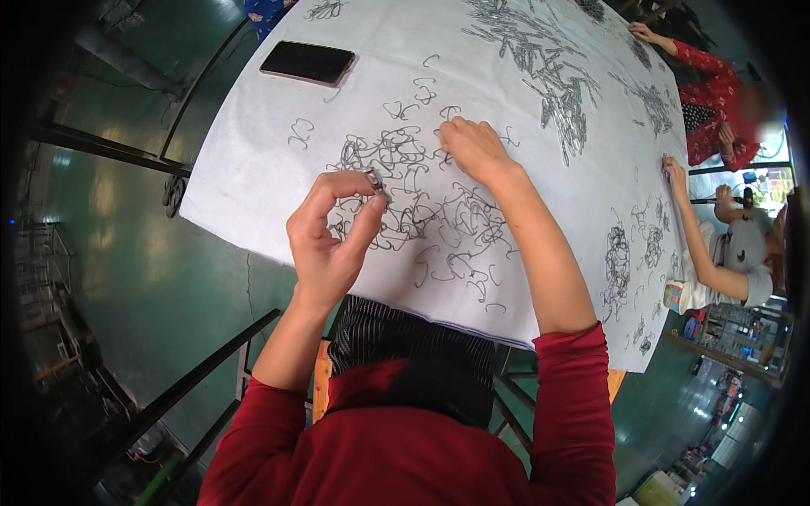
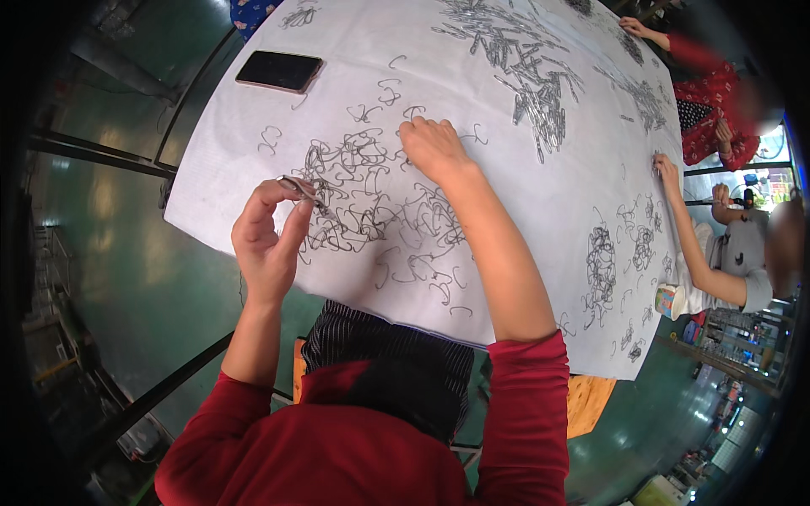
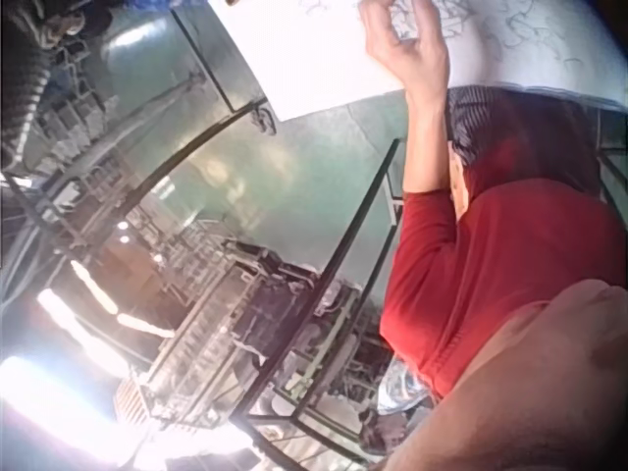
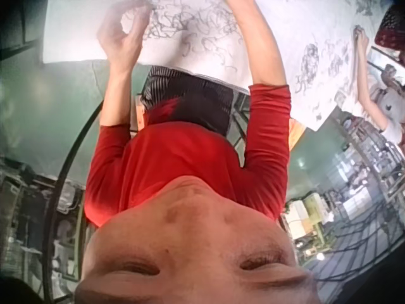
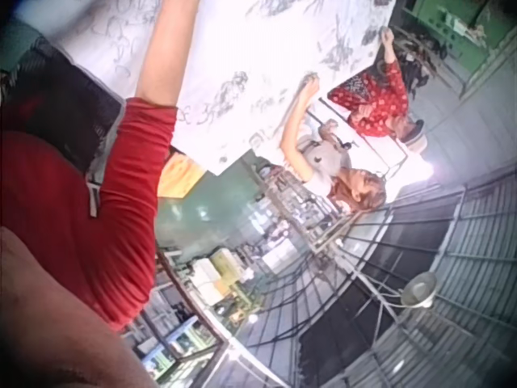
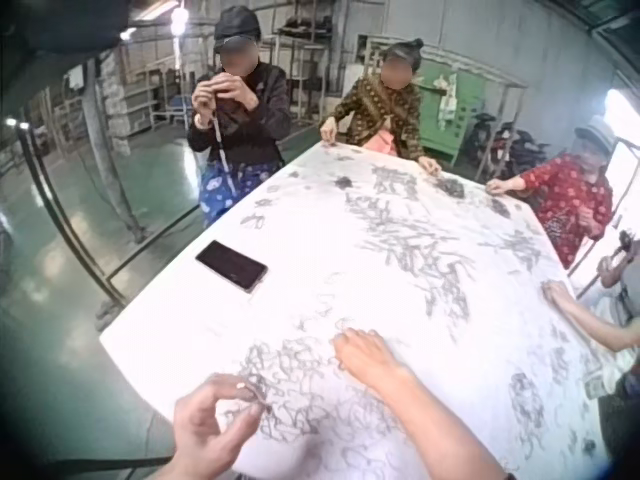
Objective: The person repeatedly picks up small metal paperclips from a large white sheet on a table, links them together by hand into short chains, and hangs the chains on a nearby metal rack. The person continues this cycle of picking, linking, and hanging throughout the clip.
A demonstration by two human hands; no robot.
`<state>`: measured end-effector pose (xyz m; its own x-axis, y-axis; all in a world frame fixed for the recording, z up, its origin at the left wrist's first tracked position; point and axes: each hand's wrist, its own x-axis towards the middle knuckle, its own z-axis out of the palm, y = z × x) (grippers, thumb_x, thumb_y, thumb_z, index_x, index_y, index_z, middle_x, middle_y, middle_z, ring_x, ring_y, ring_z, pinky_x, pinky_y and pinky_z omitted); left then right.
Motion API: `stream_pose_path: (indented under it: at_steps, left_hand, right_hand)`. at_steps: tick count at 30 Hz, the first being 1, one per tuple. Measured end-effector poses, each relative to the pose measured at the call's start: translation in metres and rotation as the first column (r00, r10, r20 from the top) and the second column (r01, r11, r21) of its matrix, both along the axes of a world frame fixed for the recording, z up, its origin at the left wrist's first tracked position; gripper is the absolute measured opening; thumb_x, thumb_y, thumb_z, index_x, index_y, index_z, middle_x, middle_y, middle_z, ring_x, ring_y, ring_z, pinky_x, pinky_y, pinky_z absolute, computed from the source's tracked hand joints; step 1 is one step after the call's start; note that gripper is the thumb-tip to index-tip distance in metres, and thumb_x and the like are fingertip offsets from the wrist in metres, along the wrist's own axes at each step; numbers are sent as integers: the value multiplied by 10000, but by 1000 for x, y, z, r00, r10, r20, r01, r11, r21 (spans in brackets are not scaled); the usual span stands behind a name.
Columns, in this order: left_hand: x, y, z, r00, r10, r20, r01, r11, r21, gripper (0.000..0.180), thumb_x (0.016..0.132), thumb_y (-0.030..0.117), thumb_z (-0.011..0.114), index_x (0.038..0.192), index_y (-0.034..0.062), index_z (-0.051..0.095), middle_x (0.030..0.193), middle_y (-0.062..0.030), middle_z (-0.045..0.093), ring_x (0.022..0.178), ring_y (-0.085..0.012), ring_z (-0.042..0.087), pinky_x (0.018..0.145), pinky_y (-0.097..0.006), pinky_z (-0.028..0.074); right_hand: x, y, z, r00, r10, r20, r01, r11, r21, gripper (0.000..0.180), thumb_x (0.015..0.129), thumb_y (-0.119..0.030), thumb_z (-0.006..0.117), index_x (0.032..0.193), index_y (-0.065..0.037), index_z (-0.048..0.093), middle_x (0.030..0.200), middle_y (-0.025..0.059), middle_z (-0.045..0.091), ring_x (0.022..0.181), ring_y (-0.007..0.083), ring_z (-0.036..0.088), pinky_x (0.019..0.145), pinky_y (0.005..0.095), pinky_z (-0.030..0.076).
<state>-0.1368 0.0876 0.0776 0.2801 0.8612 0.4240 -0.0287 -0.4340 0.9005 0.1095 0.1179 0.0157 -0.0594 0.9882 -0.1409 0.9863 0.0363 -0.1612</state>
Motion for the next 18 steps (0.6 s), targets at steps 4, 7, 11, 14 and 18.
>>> stream_pose_path:
  at_steps: [4, 7, 11, 14, 18]
  left_hand:
    - [10, -10, 2, 999, -39, 1, 39, 999, -10, 117, 779, -19, 683, 873, -4, 615, 869, -76, 644, 792, -139, 593, 735, -257, 461]
    - [15, -16, 2, 998, -60, -27, 60, 998, 25, 119, 773, -1, 693, 875, 6, 632, 861, -74, 657, 791, -157, 607, 735, -264, 466]
    - [29, -30, 7, 990, -129, -59, 129, 992, 6, 115, 769, 12, 697, 869, 14, 640, 845, -71, 663, 786, -168, 620, 726, -266, 468]
    - [37, -39, 9, 985, -162, -58, 162, 987, -5, 119, 767, 12, 696, 873, 18, 642, 843, -71, 662, 787, -171, 624, 721, -267, 466]
    - [52, -48, 11, 978, -197, -71, 204, 973, 110, 122, 760, 15, 697, 869, 30, 645, 836, -67, 657, 788, -195, 621, 731, -285, 454]
  right_hand:
    - [-4, -15, -5, 991, -23, 130, 8, 994, 111, 129, 799, -18, 526, 899, -23, 608, 991, 132, 621, 973, 278, 598, 843, 428, 454]
    - [-6, -36, 8, 927, -244, -284, 295, 943, 153, 87, 797, -4, 580, 881, 9, 596, 918, 119, 641, 846, 239, 638, 742, 391, 498]
    - [-24, -90, 56, 346, -347, -872, 590, 803, -85, 135, 823, -44, 643, 922, 42, 608, 832, 91, 651, 682, 159, 626, 589, 290, 489]
    - [-50, -128, 94, 2, -253, -967, 637, 746, -194, 182, 845, -95, 663, 953, 47, 625, 825, 72, 648, 661, 124, 605, 547, 237, 447]
    - [-66, -166, 130, -91, -159, -983, 685, 706, -178, 138, 850, -77, 658, 922, 38, 636, 869, 83, 646, 660, 95, 570, 560, 210, 430]
